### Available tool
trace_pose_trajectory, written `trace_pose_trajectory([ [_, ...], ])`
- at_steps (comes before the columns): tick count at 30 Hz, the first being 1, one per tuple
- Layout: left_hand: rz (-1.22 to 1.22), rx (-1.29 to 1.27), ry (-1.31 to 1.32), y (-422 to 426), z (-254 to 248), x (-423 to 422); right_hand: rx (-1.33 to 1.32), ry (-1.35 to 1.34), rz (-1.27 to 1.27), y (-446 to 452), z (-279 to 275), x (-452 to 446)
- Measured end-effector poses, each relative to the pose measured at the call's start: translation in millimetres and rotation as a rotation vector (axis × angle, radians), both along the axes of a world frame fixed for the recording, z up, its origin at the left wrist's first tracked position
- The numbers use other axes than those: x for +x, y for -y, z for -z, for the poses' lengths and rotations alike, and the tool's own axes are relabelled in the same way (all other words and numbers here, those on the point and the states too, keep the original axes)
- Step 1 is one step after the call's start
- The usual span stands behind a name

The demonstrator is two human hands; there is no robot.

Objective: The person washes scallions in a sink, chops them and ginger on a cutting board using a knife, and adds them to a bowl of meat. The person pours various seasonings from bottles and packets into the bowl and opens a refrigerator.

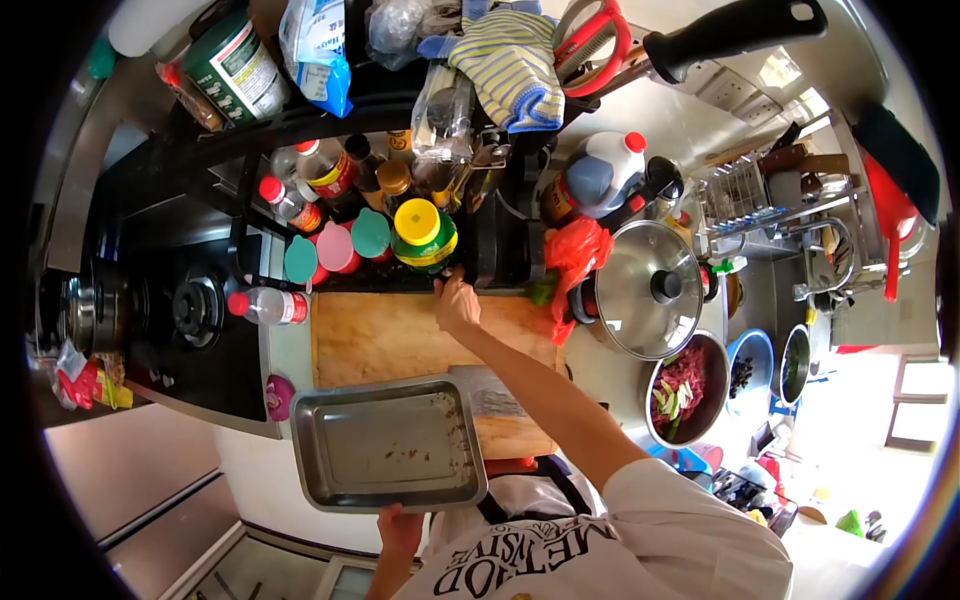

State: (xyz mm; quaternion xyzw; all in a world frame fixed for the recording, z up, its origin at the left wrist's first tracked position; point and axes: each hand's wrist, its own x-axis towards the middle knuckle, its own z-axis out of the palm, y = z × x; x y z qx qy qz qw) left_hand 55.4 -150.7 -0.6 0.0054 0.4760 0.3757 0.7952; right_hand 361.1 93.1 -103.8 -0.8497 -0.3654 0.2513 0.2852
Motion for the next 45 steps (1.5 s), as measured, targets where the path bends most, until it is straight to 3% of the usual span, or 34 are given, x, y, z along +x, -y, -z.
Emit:
trace_pose_trajectory([
  [2,-0.02,0.014,-0.005,8,1,-16,-0.142,-0.232,0.171,-17,-4,-1],
  [5,-0.001,0.025,-0.018,4,-14,-17,-0.23,-0.224,0.166,-23,-15,4],
  [7,-0.001,0.04,0.004,3,-16,-17,-0.054,-0.144,0.135,-18,30,4],
  [9,-0.01,0.074,0.044,1,-15,-17,0.225,0.087,0.013,4,12,2],
  [10,-0.013,0.089,0.063,0,-15,-17,0.191,0.042,-0.109,17,-21,4],
  [13,0.125,0.223,0.09,-7,-28,-4,0.253,-0.064,-0.298,62,-33,8],
  [16,0.203,0.236,0.078,-7,-9,10,0.428,-0.376,-0.239,102,17,17],
  [17,0.38,0.385,-0.075,-9,16,16,0.541,-0.228,-0.034,113,3,9],
  [20,0.484,0.145,0.014,-21,-10,103,0.154,-0.118,-0.331,207,-28,45],
  [23,0.601,0.247,0.026,-19,-25,207,-0.206,0.006,-0.56,291,-44,67],
  [25,0.605,0.403,0.023,-17,-34,281,-0.162,0.142,-0.541,326,-49,66],
  [26,0.546,0.432,0.048,-17,-65,319,0.064,0.293,-0.502,340,-58,65],
  [27,0.465,0.469,0.118,-17,-57,353,0.274,0.467,-0.446,355,-68,65],
  [28,0.455,0.51,0.142,-22,-68,380,0.166,0.361,-0.383,368,-75,61],
  [30,0.436,0.568,0.2,-34,-51,435,0.182,0.312,-0.292,387,-88,58],
  [33,0.375,0.602,0.295,-49,-64,498,0.157,0.269,-0.23,420,-81,47],
  [35,0.352,0.594,0.342,-54,-78,529,0.156,0.266,-0.217,432,-79,43],
  [41,0.417,0.563,0.24,-95,-57,571,0.235,0.319,-0.277,426,-74,55],
  [45,0.629,0.557,0.224,-133,-44,555,0.243,0.408,-0.302,401,-65,67],
])
